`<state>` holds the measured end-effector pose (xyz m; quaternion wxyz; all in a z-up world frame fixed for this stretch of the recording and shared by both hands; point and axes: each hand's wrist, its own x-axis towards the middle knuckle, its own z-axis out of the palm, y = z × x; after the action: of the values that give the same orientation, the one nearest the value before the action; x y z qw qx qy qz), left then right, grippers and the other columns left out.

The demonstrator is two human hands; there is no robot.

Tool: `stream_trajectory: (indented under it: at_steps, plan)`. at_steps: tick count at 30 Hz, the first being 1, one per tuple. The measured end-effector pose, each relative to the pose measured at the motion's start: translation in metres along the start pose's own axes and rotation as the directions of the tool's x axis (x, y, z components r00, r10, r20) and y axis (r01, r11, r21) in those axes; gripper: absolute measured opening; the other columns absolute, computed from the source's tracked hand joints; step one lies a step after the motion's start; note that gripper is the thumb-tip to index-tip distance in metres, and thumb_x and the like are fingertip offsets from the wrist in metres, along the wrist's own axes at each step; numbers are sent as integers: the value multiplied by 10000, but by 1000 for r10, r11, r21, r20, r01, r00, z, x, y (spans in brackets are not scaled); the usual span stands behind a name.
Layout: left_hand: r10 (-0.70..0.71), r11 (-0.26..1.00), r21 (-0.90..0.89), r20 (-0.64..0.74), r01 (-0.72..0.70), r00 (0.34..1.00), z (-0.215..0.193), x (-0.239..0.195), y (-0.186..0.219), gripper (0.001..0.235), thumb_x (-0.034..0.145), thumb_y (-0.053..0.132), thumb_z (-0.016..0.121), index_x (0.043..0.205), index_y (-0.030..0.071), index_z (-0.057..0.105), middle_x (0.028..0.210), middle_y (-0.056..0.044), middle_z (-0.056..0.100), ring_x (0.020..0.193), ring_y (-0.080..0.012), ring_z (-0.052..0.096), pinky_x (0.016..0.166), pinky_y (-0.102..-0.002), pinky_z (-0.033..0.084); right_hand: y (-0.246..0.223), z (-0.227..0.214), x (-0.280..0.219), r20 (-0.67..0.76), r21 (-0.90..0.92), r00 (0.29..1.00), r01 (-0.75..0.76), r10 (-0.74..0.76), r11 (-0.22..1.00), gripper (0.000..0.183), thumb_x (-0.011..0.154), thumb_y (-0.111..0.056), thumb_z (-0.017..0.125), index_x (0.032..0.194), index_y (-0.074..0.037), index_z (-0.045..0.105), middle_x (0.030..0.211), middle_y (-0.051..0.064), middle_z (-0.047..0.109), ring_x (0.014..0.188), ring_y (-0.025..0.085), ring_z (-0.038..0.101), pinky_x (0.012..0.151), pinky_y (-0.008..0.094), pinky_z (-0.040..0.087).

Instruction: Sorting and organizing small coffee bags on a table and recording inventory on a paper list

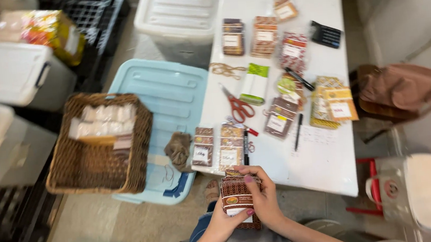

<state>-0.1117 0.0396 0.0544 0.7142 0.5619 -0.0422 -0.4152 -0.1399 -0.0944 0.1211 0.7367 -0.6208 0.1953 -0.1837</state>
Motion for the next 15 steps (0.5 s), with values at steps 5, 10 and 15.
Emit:
stream_trajectory:
  at_steps: [5, 10, 15]
  plan:
    - [103, 991, -68, -114, -111, 988, 5, -24, -3, 596, 813, 116, 836, 1335, 112, 547, 1239, -94, 730, 1122, -199, 699, 983, -361, 558, 10, 5, 2, 164, -32, 986, 7, -2, 999, 306, 1046, -207, 429, 1023, -44, 687, 1192, 155, 740, 1147, 276, 702, 973, 388, 562]
    - [155, 976, -105, -268, -188, 951, 1, -34, -21, 670, 772, 135, 861, 1352, 109, 527, 1249, -94, 727, 1117, -171, 691, 989, -342, 560, 24, 16, 8, 295, -59, 955, 31, -13, 998, 313, 1033, -184, 454, 926, -25, 701, 1113, 161, 761, 1122, 281, 711, 988, 393, 539]
    - [115, 974, -127, -442, -189, 890, 2, -44, -10, 604, 732, 128, 886, 1265, 97, 602, 1165, -110, 772, 1037, -203, 736, 925, -367, 596, 14, 30, 20, 501, -46, 866, 29, -2, 999, 302, 1022, -234, 490, 982, -39, 717, 1184, 154, 753, 1097, 263, 720, 938, 385, 574]
